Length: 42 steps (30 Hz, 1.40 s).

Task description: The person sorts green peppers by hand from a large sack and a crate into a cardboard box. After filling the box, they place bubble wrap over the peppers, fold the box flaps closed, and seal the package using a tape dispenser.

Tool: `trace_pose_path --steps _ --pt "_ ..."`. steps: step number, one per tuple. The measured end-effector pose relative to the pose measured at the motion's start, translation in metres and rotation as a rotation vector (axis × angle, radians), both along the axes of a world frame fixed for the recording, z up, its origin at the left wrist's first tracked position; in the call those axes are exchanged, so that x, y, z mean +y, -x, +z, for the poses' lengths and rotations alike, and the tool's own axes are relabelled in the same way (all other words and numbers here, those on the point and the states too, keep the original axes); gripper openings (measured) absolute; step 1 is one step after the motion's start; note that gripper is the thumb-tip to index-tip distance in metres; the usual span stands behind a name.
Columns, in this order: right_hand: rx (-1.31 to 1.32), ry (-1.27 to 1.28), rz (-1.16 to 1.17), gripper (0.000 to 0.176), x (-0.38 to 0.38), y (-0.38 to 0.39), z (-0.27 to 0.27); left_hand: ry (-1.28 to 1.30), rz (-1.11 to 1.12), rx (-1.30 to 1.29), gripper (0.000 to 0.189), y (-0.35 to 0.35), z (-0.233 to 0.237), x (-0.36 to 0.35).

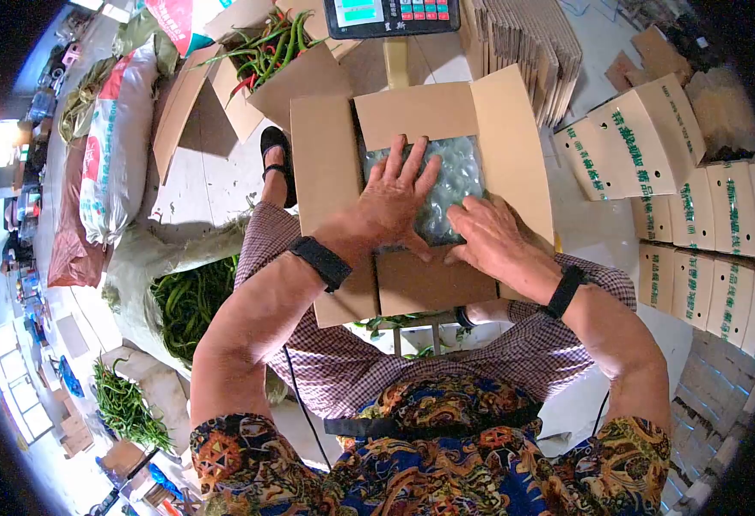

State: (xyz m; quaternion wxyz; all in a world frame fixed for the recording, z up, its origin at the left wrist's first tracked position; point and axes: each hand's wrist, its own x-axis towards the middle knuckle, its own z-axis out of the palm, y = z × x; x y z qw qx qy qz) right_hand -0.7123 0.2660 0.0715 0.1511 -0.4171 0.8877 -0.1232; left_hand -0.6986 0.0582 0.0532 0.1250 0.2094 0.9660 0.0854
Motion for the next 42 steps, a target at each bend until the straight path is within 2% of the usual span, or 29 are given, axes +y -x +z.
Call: trace_pose_path --steps 3,5,6,7,8,9,11,12,14,17,18,20,21,23,24,25,26,27,29,30,32,33,34,35,37,38,39,40,42 --pt "-0.010 -0.008 -0.022 0.043 0.003 -0.001 0.013 -0.095 0.029 -0.029 0.144 0.001 -0.001 0.000" --pt "0.072 0.144 -0.182 0.031 0.018 0.012 0.033 -0.089 0.036 -0.025 0.144 0.001 -0.001 -0.002" --pt "0.148 0.340 -0.234 0.023 0.035 0.024 0.033 -0.088 0.042 -0.030 0.144 -0.001 -0.003 -0.001" --pt "0.061 0.309 -0.538 0.020 0.048 0.034 0.045 -0.097 0.035 -0.039 0.144 -0.003 -0.006 -0.001" --pt "0.103 0.386 -0.548 0.022 0.075 0.051 0.040 -0.104 0.035 -0.030 0.144 -0.001 -0.007 -0.002" --pt "-0.017 0.223 -0.683 0.024 0.098 0.062 0.045 -0.112 0.035 -0.019 0.144 0.000 -0.006 -0.002" --pt "-0.777 0.348 -0.988 0.023 0.102 0.066 0.064 -0.090 0.039 -0.028 0.141 0.001 -0.002 0.001" --pt "-0.777 0.351 -0.992 0.023 0.096 0.062 0.063 -0.076 0.043 -0.034 0.141 0.001 -0.001 0.001" --pt "-1.169 0.660 -0.625 0.023 0.069 0.048 0.053 -0.061 0.049 -0.047 0.141 -0.001 -0.002 0.001" --pt "-1.347 0.712 -0.543 0.029 0.033 0.048 0.035 -0.060 0.050 -0.033 0.141 -0.002 -0.004 0.001" --pt "-1.344 0.711 -0.540 0.029 0.027 0.050 0.027 -0.073 0.049 -0.020 0.143 -0.003 -0.005 0.000" --pt "-0.852 0.330 -0.365 0.032 0.015 0.051 0.008 -0.081 0.058 -0.008 0.144 -0.004 -0.008 -0.001" --pt "-0.854 0.335 -0.362 0.032 0.009 0.046 0.003 -0.093 0.051 -0.003 0.140 -0.003 -0.010 -0.002" --pt "-0.625 0.341 -0.308 0.032 -0.007 0.037 -0.005 -0.096 0.056 0.011 0.136 -0.002 -0.007 -0.008" --pt "-0.366 0.283 -0.273 0.032 -0.015 0.030 -0.011 -0.137 0.041 -0.027 0.128 -0.003 0.000 -0.012" --pt "-0.367 0.293 -0.265 0.032 -0.017 0.029 -0.015 -0.177 0.024 -0.064 0.121 -0.003 0.007 -0.018" --pt "-0.298 0.280 -0.257 0.035 -0.018 0.028 -0.018 -0.191 0.100 0.031 0.103 -0.013 0.015 -0.026" --pt "-0.229 0.267 -0.251 0.039 -0.019 0.028 -0.019 -0.367 0.235 0.220 0.087 -0.022 0.011 -0.042" --pt "-0.252 0.256 -0.242 0.046 -0.019 0.028 -0.016 -0.633 0.506 0.548 0.076 -0.028 0.010 -0.086" --pt "-0.238 0.269 -0.242 0.047 -0.019 0.028 -0.020 -0.625 0.503 0.553 0.076 -0.030 0.010 -0.092" --pt "-0.216 0.289 -0.219 0.048 -0.021 0.029 -0.023 -1.205 0.924 -0.134 0.070 -0.045 0.009 -0.101" --pt "-0.236 0.265 -0.219 0.047 -0.020 0.031 -0.024 -1.140 0.803 0.051 0.072 -0.049 0.036 -0.058" --pt "-0.256 0.239 -0.226 0.045 -0.018 0.032 -0.023 -1.001 0.730 0.033 0.077 -0.044 0.044 -0.052" --pt "-0.250 0.245 -0.229 0.045 -0.019 0.031 -0.021 -1.271 0.693 -0.165 0.080 -0.041 0.062 -0.028" --pt "-0.209 0.114 -0.335 0.040 -0.024 0.027 -0.016 -1.108 0.497 -0.025 0.081 -0.019 -0.005 -0.004" --pt "-0.239 0.243 -0.295 0.034 -0.020 0.029 -0.022 -0.719 0.459 -0.045 0.080 -0.022 -0.008 -0.001" --pt "-0.230 0.253 -0.296 0.034 -0.019 0.033 -0.017 -0.329 0.409 -0.060 0.080 -0.022 -0.009 -0.001" --pt "-0.340 0.268 -0.257 0.035 -0.018 0.035 -0.013 -0.322 0.406 -0.058 0.080 -0.021 -0.011 -0.002" --pt "-0.504 0.219 -0.215 0.039 -0.019 0.037 -0.006 -0.098 0.260 0.056 0.083 -0.016 -0.009 -0.008"
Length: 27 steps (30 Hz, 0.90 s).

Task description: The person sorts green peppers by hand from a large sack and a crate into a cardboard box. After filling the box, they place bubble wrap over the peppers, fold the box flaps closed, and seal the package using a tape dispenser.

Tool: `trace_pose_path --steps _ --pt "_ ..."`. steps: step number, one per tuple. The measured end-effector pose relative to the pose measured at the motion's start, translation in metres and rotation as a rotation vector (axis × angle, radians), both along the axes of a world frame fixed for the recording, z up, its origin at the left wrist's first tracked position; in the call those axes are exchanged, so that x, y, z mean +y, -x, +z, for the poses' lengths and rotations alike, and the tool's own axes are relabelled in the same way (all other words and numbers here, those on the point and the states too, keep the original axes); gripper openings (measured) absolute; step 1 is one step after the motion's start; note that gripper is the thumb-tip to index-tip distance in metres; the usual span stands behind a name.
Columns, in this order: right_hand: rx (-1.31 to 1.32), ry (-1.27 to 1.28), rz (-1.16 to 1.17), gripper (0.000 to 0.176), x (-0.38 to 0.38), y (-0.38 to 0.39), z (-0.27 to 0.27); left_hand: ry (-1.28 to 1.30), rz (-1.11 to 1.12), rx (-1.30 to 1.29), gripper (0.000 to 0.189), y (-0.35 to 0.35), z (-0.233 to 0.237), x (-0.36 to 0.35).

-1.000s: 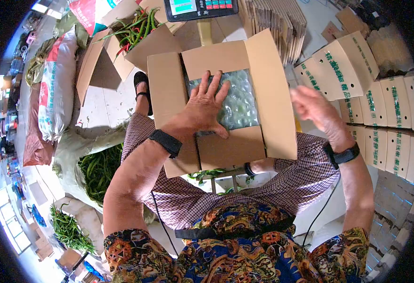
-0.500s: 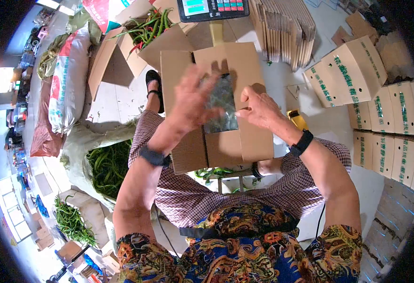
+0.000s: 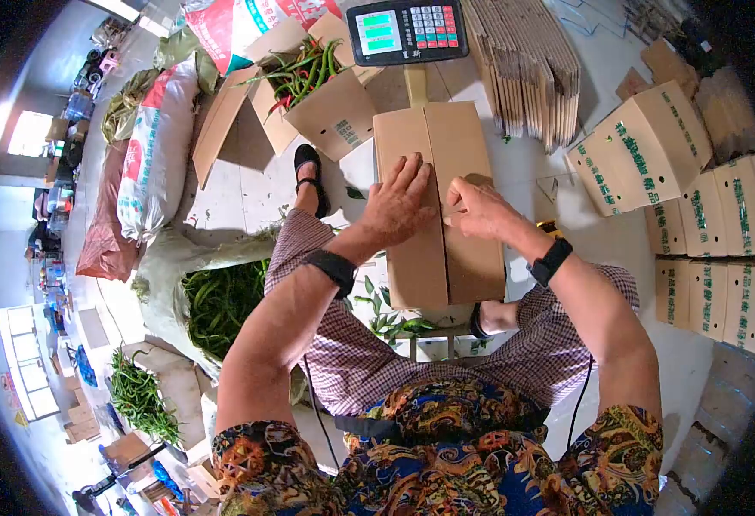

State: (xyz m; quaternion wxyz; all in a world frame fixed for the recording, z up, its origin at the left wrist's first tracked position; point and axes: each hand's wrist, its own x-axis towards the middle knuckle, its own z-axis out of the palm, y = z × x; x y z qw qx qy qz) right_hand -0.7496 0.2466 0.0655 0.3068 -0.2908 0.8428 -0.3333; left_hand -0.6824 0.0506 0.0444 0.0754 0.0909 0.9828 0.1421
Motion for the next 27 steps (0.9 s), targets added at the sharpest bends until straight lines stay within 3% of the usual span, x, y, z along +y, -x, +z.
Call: trace_pose_path --steps 5,7,8,10,11,13,15,18,20,21,23,26,27 --pt "0.175 -0.118 0.212 0.048 0.016 0.002 0.018 0.001 -0.155 0.066 0.097 0.016 0.018 -0.005" --pt "0.669 -0.050 0.291 0.052 0.022 0.001 0.007 0.001 -0.159 -0.117 0.100 0.025 0.039 0.008" --pt "0.666 -0.058 0.292 0.052 0.024 0.007 0.006 0.004 -0.164 -0.076 0.105 0.027 0.039 0.009" --pt "0.408 -0.072 0.347 0.056 0.019 0.024 0.012 0.054 -0.166 -0.142 0.107 0.034 0.039 0.011" --pt "0.402 -0.075 0.348 0.056 0.017 0.032 0.017 0.114 -0.170 -0.204 0.109 0.038 0.041 0.010" --pt "0.103 -0.282 0.410 0.057 0.009 0.047 0.039 0.089 -0.197 -0.200 0.115 0.045 0.053 0.005" --pt "0.055 -0.268 0.465 0.054 0.008 0.061 0.034 -0.089 -0.101 -0.338 0.113 0.056 0.058 -0.007" --pt "-0.086 -0.293 0.587 0.046 0.001 0.076 0.026 -0.105 -0.165 -0.148 0.093 0.051 0.042 -0.024" --pt "-0.175 -0.237 0.531 0.048 0.008 0.077 0.018 -0.149 -0.187 -0.065 0.070 0.047 0.039 -0.023" --pt "-0.256 -0.173 0.475 0.050 0.015 0.076 0.013 -0.170 -0.207 -0.076 0.070 0.050 0.030 -0.021" --pt "-0.278 -0.146 0.432 0.046 0.022 0.071 0.015 -0.129 -0.186 0.271 0.071 0.056 0.007 -0.010" --pt "-0.479 0.122 0.241 0.041 0.040 0.073 0.007 -0.281 -0.131 0.342 0.075 0.076 -0.019 0.005" --pt "-0.489 0.106 0.221 0.041 0.051 0.078 0.003 -0.313 -0.078 0.381 0.075 0.081 -0.021 0.011"
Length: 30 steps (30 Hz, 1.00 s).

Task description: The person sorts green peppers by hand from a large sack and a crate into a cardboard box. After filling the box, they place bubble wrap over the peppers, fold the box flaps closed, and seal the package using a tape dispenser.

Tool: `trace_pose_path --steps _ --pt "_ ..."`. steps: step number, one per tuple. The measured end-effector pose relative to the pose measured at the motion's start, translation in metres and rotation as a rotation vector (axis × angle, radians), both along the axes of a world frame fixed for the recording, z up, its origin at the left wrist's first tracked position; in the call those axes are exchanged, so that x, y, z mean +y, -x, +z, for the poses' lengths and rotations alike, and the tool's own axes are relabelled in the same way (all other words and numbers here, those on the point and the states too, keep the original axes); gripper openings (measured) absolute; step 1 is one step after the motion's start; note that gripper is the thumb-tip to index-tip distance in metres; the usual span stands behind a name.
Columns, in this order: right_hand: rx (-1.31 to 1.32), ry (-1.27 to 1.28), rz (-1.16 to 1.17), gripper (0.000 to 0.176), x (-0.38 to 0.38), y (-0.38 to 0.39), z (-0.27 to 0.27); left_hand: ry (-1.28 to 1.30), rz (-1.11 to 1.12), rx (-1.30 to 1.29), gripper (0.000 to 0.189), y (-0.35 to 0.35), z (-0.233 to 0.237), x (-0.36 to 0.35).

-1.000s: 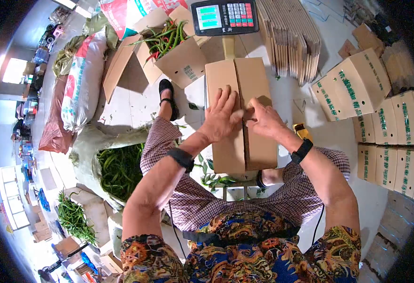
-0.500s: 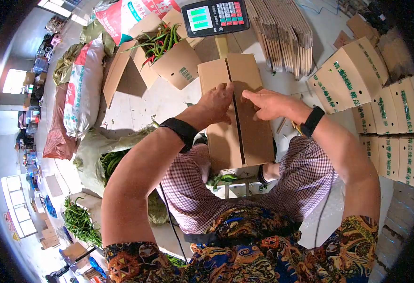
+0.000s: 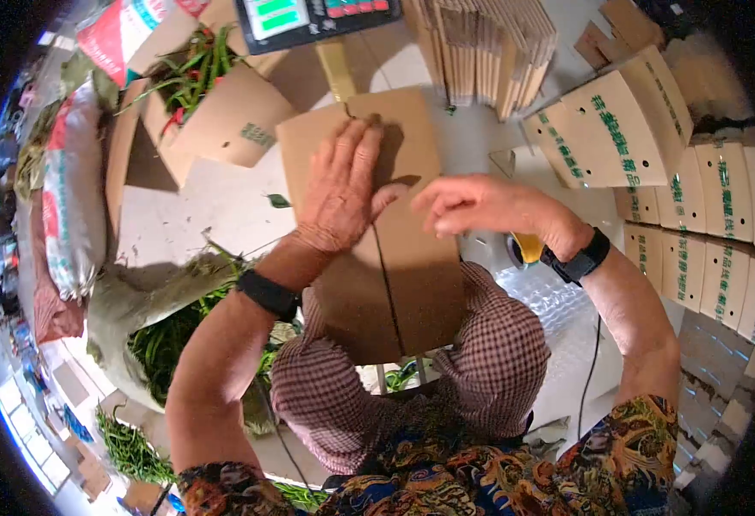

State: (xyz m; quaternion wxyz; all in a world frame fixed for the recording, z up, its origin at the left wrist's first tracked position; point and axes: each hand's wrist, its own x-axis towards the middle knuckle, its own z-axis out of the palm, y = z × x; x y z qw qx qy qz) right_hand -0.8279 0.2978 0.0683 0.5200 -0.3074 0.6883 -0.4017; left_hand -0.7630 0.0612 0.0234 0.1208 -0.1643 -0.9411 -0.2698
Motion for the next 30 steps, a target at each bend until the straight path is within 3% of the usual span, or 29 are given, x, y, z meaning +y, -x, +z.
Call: trace_pose_path --steps 2,4,6,10,12,14,16,19,21,22,24,27,30 --pt "-0.287 -0.047 -0.348 0.038 0.031 0.011 -0.006 0.050 0.013 -0.036 0.070 0.004 0.005 0.004" --pt "-0.134 -0.091 -0.477 0.033 0.080 0.025 -0.039 0.307 0.055 -0.013 0.059 0.010 0.014 0.006" --pt "0.292 -0.292 -0.505 0.037 0.142 0.027 -0.102 0.273 0.086 -0.054 0.049 0.016 0.011 0.010" --pt "0.553 -0.923 -0.199 0.081 0.207 -0.031 -0.219 0.204 0.115 0.048 0.047 0.035 -0.008 0.014" --pt "0.442 -1.085 -0.402 0.091 0.206 -0.058 -0.237 0.173 0.121 0.068 0.049 0.040 -0.013 0.018" --pt "0.479 -1.061 -0.636 0.094 0.203 -0.070 -0.255 0.208 0.160 0.090 0.050 0.040 -0.010 0.020" --pt "0.482 -1.075 -0.680 0.085 0.213 -0.075 -0.269 0.232 0.169 0.084 0.050 0.041 -0.007 0.019" --pt "0.444 -0.557 -0.987 0.069 0.260 -0.078 -0.277 0.270 0.224 0.089 0.049 0.039 -0.002 0.019" --pt "-0.017 -0.032 -1.253 0.053 0.223 -0.071 -0.165 0.241 0.287 0.065 0.054 0.038 -0.004 0.023" --pt "-0.132 0.038 -1.273 0.056 0.207 -0.067 -0.119 0.231 0.295 0.078 0.054 0.039 -0.004 0.024" --pt "-0.165 0.206 -1.217 0.063 0.172 -0.062 -0.045 0.197 0.302 0.015 0.057 0.040 -0.001 0.024" --pt "-0.034 0.249 -1.106 0.075 0.135 -0.057 -0.001 0.129 0.304 0.006 0.056 0.041 0.000 0.026" --pt "0.076 0.217 -1.061 0.071 0.089 -0.059 0.030 0.042 0.279 0.114 0.058 0.038 0.000 0.018"
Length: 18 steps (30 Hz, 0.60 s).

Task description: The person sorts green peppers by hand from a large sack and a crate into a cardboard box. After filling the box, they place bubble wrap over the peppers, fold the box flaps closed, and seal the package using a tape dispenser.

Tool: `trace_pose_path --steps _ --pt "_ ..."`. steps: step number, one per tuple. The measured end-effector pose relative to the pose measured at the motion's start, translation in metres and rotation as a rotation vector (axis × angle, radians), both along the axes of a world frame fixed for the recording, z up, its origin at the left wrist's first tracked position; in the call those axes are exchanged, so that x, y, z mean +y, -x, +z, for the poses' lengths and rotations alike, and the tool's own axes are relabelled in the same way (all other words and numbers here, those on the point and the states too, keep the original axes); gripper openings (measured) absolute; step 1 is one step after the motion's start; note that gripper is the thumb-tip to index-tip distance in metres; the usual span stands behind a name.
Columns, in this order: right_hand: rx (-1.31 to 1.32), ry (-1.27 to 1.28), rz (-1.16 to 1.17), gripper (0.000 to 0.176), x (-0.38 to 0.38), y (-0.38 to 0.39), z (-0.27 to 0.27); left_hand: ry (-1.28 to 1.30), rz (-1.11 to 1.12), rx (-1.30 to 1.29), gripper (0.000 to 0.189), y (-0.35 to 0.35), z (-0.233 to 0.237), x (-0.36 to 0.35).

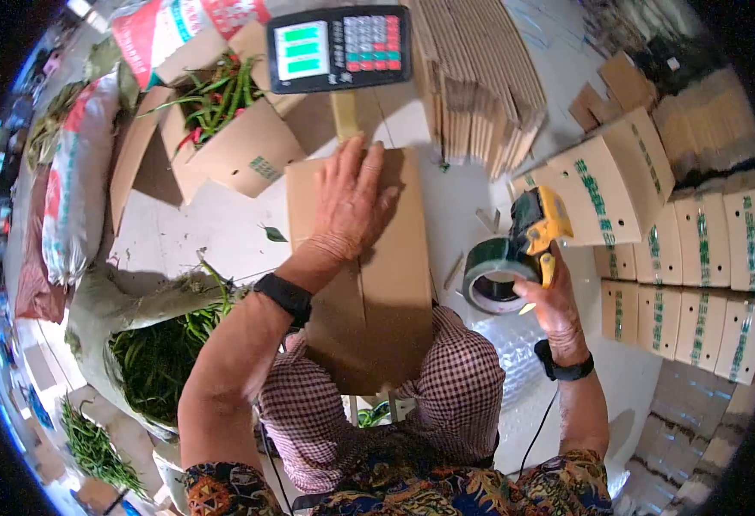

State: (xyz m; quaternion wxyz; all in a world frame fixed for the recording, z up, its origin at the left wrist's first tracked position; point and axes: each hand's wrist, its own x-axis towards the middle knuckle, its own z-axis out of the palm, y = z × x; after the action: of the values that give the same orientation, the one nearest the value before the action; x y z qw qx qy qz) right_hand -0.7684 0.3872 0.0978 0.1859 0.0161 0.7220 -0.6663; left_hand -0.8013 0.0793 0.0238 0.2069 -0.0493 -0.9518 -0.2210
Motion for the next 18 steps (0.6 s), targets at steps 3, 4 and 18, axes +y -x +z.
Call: trace_pose_path --steps 3,4,18 --pt "0.020 -0.102 0.184 0.066 -0.023 0.000 0.013 -0.195 -0.113 0.017 0.060 -0.018 0.016 -0.010" --pt "0.037 -0.078 0.258 0.064 -0.034 0.000 0.020 -0.258 -0.140 0.005 0.059 -0.028 0.025 -0.012" --pt "0.604 -0.449 0.588 0.063 -0.115 -0.001 0.052 -1.464 -0.329 -0.561 0.022 -0.112 0.108 -0.049"
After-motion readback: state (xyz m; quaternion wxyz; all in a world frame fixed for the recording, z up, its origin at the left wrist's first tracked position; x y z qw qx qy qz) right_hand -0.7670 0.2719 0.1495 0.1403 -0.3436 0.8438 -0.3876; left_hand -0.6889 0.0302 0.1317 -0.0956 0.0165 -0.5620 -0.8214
